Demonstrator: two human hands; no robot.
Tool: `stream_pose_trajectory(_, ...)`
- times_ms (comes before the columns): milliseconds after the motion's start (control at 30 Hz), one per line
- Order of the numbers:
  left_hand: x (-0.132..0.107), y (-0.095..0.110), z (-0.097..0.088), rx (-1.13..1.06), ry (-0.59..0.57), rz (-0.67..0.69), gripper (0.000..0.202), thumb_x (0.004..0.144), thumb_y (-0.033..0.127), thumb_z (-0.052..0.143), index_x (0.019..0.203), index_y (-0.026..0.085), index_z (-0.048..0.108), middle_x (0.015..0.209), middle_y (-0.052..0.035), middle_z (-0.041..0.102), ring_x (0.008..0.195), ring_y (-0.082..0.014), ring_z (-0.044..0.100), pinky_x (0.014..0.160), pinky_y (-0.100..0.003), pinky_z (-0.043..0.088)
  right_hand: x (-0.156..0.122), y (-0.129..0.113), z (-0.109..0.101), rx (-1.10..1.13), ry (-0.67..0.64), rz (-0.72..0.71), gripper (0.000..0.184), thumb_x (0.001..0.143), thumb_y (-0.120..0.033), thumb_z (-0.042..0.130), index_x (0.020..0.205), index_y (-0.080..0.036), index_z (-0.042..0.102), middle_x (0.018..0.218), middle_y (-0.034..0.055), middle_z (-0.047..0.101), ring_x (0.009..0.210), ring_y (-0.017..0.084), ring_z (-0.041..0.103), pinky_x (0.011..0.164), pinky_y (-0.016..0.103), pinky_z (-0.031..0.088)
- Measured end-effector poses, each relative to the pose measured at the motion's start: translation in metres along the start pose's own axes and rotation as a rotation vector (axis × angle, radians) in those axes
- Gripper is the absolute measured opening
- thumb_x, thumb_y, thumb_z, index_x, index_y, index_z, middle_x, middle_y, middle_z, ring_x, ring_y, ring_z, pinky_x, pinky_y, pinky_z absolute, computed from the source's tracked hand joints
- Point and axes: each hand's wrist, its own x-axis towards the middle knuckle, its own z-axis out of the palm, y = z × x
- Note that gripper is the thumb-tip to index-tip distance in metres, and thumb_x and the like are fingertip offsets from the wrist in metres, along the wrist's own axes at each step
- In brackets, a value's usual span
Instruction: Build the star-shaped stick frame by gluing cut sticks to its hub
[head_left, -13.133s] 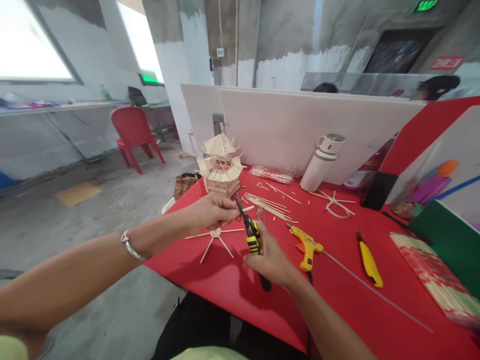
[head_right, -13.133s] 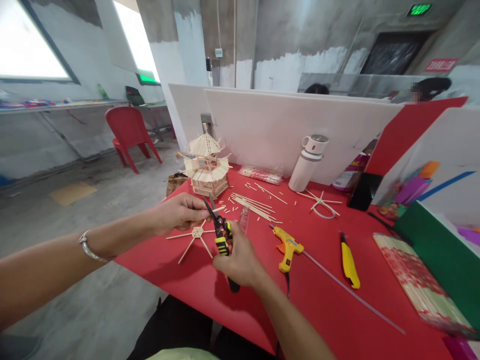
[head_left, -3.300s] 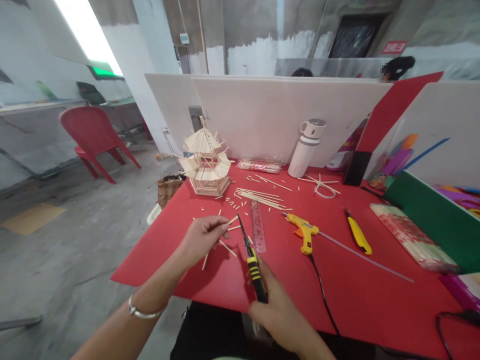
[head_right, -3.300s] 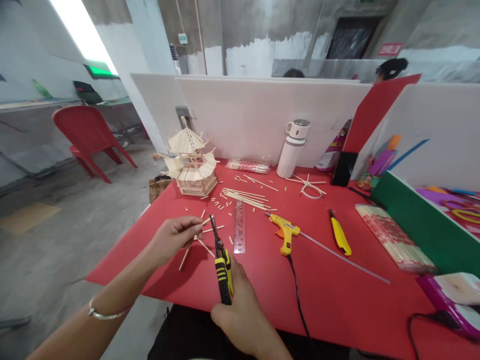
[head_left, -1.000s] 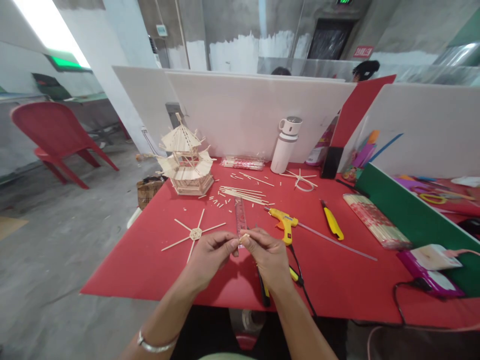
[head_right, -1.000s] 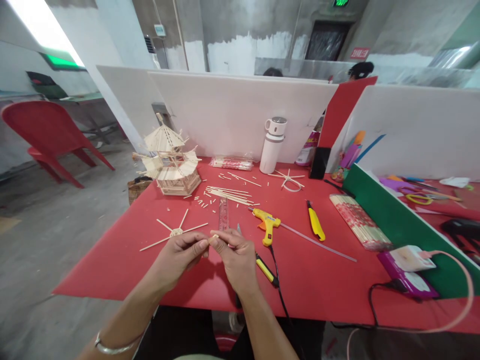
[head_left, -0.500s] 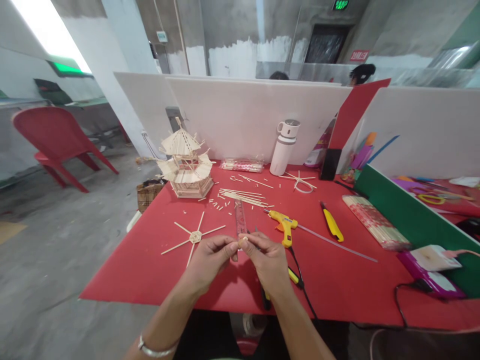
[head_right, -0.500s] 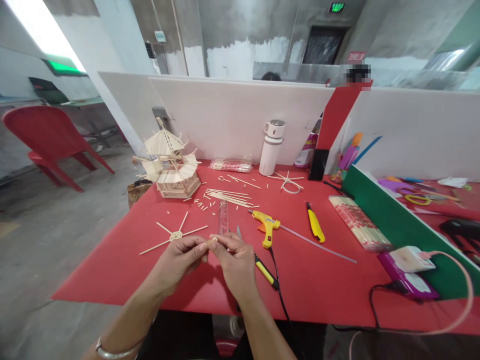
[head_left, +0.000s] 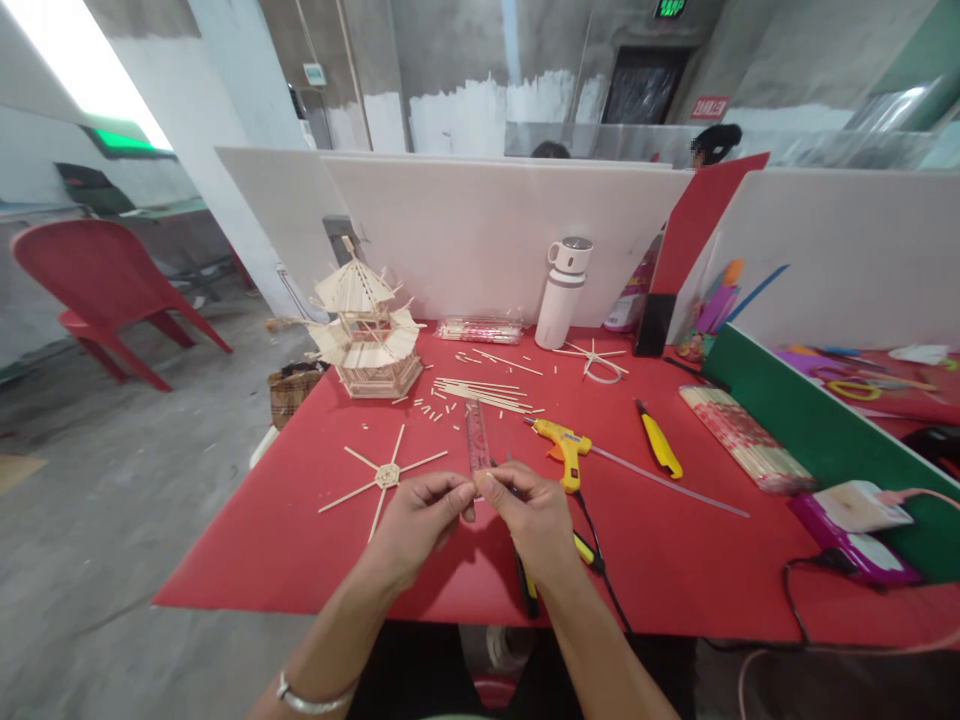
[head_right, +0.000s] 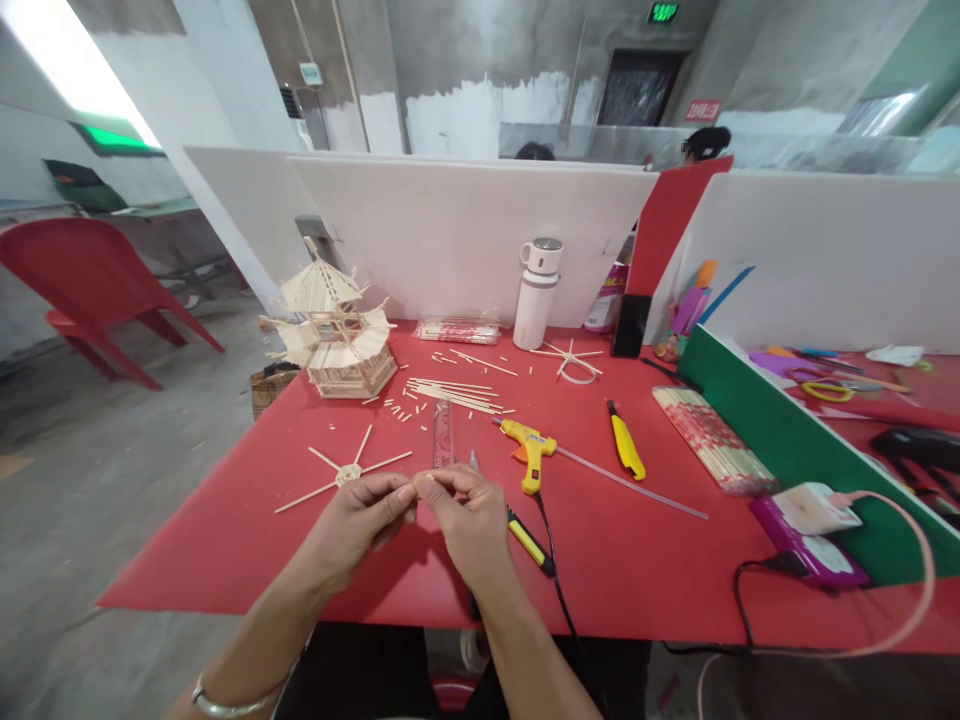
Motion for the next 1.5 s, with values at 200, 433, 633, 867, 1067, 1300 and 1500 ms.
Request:
stream_pose_trajectory(200, -0.001, 0.008, 0.005, 0.022, 0.005, -0.070, 0.032, 0.078, 0.046, 0.066, 0.071, 0.014, 0.065, 0.045, 0.0055, 0.045, 0.038, -0.0049, 0.033, 0.038, -0.019, 0.021, 0.009, 0.007, 0.000, 0.254, 0.014, 0.192, 0.023, 0.073, -0.041, 0.075, 0.071, -0.018, 0.075, 0.068, -0.0001, 0.068, 0.067, 0.013, 0.057, 0.072, 0.027, 0.044)
stream_pose_trajectory(433, 0.000, 0.008, 0.007, 0.187, 0.101, 0.028, 0.032, 0.079, 0.043, 0.064, 0.069, 0.014, 0.066, 0.047, 0.0055, 0.047, 0.041, -0.0051, 0.033, 0.041, -0.019, 0.025, 0.013, 0.017, 0.007, 0.291, 0.052, 0.210, 0.026, 0.071, -0.044, 0.076, 0.070, -0.018, 0.074, 0.066, 0.0001, 0.068, 0.065, 0.013, 0.056, 0.071, 0.027, 0.044)
stream_pose_trajectory(633, 0.000, 0.001, 0.009, 0.403, 0.171, 0.216, 0.030, 0.085, 0.035, 0.056, 0.066, 0.014, 0.065, 0.058, 0.0013, 0.059, 0.053, -0.0092, 0.048, 0.052, -0.020, 0.036, 0.013, 0.022, 0.010, 0.304, 0.109, 0.253, 0.026, 0.068, -0.043, 0.078, 0.070, -0.018, 0.074, 0.065, -0.0013, 0.066, 0.061, 0.011, 0.052, 0.064, 0.025, 0.042)
stream_pose_trajectory(867, 0.000, -0.008, 0.009, 0.696, 0.224, 0.402, 0.029, 0.091, 0.028, 0.048, 0.074, 0.015, 0.067, 0.064, -0.0006, 0.065, 0.059, -0.0117, 0.057, 0.060, -0.022, 0.039, 0.013, 0.019, 0.012, 0.276, 0.126, 0.279, 0.034, 0.065, -0.049, 0.077, 0.073, -0.016, 0.074, 0.062, -0.0017, 0.063, 0.054, 0.009, 0.044, 0.053, 0.023, 0.036)
stream_pose_trajectory(1067, 0.002, -0.012, -0.010, 0.626, 0.351, 0.331, 0.032, 0.090, 0.033, 0.051, 0.065, 0.016, 0.062, 0.060, 0.0003, 0.061, 0.058, -0.0121, 0.054, 0.057, -0.021, 0.038, 0.017, 0.031, 0.003, -0.444, -0.119, 0.144, 0.051, 0.089, -0.057, 0.045, 0.083, -0.015, 0.074, 0.067, 0.0010, 0.065, 0.058, 0.012, 0.052, 0.055, 0.022, 0.036)
stream_pose_trajectory(1300, 0.009, -0.024, -0.019, 0.404, 0.310, 0.170, 0.033, 0.084, 0.036, 0.055, 0.061, 0.015, 0.063, 0.054, 0.0009, 0.056, 0.051, -0.0102, 0.048, 0.052, -0.021, 0.037, 0.015, 0.025, 0.015, -0.810, -0.175, 0.062, 0.026, 0.087, -0.038, 0.055, 0.087, -0.020, 0.073, 0.086, 0.0063, 0.069, 0.077, 0.019, 0.060, 0.070, 0.027, 0.038)
stream_pose_trajectory(1500, 0.013, -0.022, -0.021, 0.285, 0.306, 0.105, 0.036, 0.082, 0.040, 0.059, 0.058, 0.014, 0.064, 0.050, 0.0010, 0.053, 0.044, -0.0070, 0.038, 0.043, -0.020, 0.031, -0.025, 0.014, -0.025, -1.332, -0.077, -0.051, 0.073, 0.083, -0.058, 0.058, 0.140, -0.015, 0.047, 0.127, 0.0178, 0.058, 0.114, 0.033, 0.053, 0.095, 0.042, 0.040)
